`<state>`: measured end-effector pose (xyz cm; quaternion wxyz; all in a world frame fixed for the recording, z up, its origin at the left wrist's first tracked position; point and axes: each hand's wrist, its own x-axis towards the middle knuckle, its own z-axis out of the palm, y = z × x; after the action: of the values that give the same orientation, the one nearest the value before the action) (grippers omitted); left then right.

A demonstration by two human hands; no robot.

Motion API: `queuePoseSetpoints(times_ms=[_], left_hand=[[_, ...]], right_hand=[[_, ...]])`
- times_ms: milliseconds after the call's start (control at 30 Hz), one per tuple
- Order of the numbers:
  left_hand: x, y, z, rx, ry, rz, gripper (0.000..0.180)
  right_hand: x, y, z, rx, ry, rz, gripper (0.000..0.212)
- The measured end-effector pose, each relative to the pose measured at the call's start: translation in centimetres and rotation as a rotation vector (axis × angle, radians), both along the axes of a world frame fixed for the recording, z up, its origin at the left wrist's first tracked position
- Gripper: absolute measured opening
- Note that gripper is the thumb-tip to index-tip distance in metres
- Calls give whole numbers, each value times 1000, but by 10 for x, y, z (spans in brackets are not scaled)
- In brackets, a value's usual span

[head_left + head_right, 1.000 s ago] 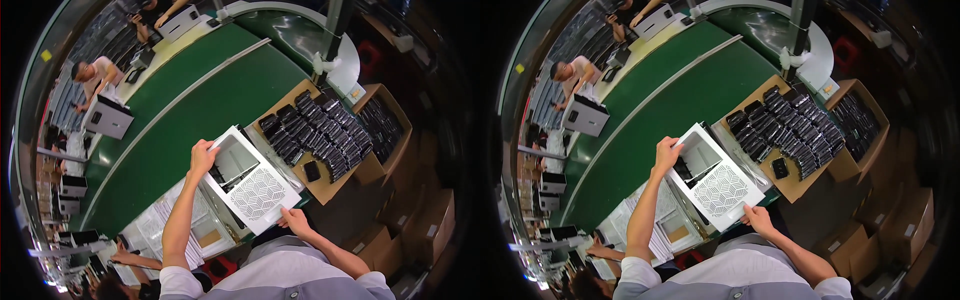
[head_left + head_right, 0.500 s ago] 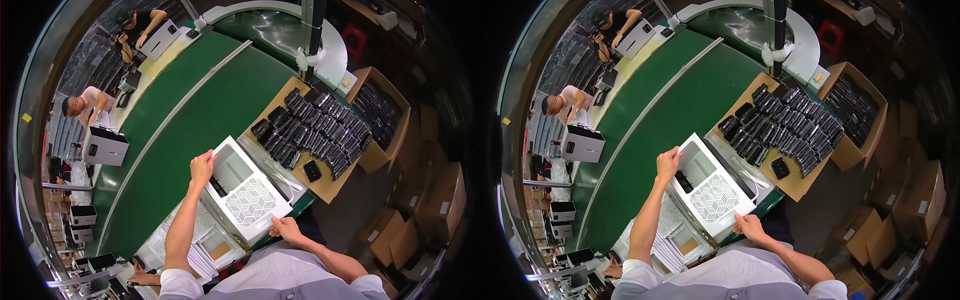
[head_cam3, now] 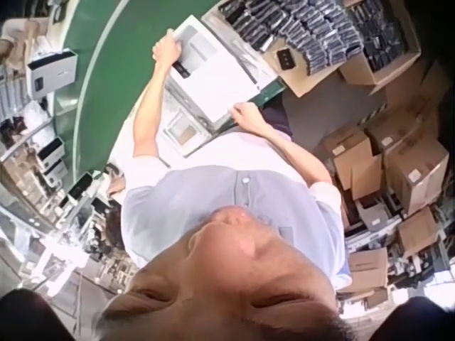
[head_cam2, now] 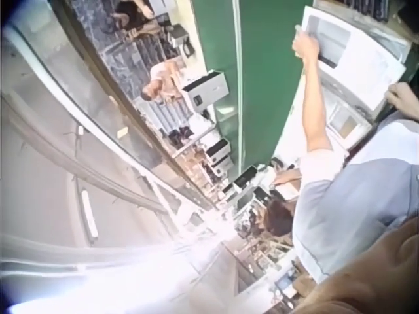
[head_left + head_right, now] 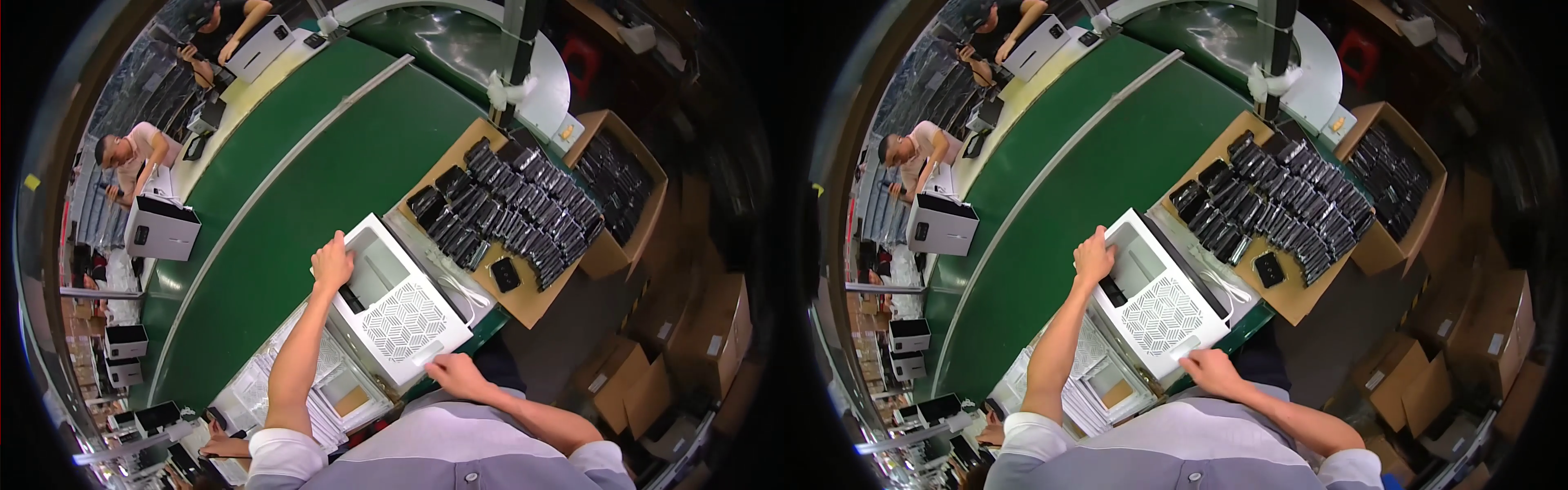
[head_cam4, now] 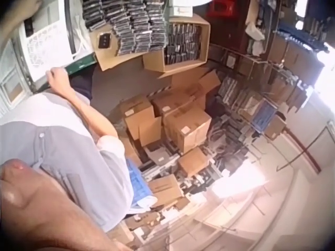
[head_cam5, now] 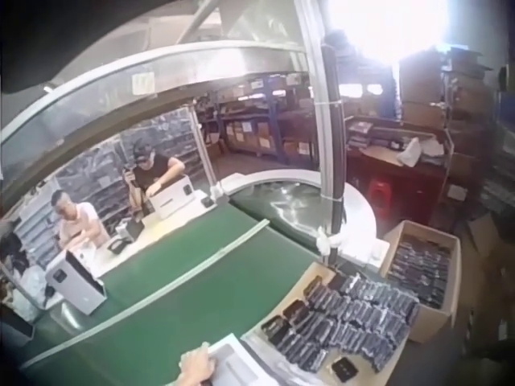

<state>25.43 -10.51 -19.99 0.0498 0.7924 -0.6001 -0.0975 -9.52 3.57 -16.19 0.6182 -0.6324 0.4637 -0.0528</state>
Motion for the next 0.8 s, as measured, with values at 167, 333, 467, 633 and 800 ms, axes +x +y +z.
queuePoseSetpoints(times_ms=[167, 333, 467, 633, 800], left_hand=[[6, 1, -9, 68, -6, -20, 39], [-1, 1, 1, 24, -3, -49, 27], [-1, 4, 2, 26, -4, -38, 28], [2, 5, -1, 84, -40, -18, 30], [3, -5, 4, 27, -48, -60, 31]], right_hand=[[66, -10, 38, -611, -167, 342, 29], [121, 17, -21, -1320, -416, 594, 81], [129, 26, -29, -1193, -172, 677, 89], [107, 4, 10, -1037, -123, 608, 88], [57, -41, -13, -1083, 95, 540, 88]])
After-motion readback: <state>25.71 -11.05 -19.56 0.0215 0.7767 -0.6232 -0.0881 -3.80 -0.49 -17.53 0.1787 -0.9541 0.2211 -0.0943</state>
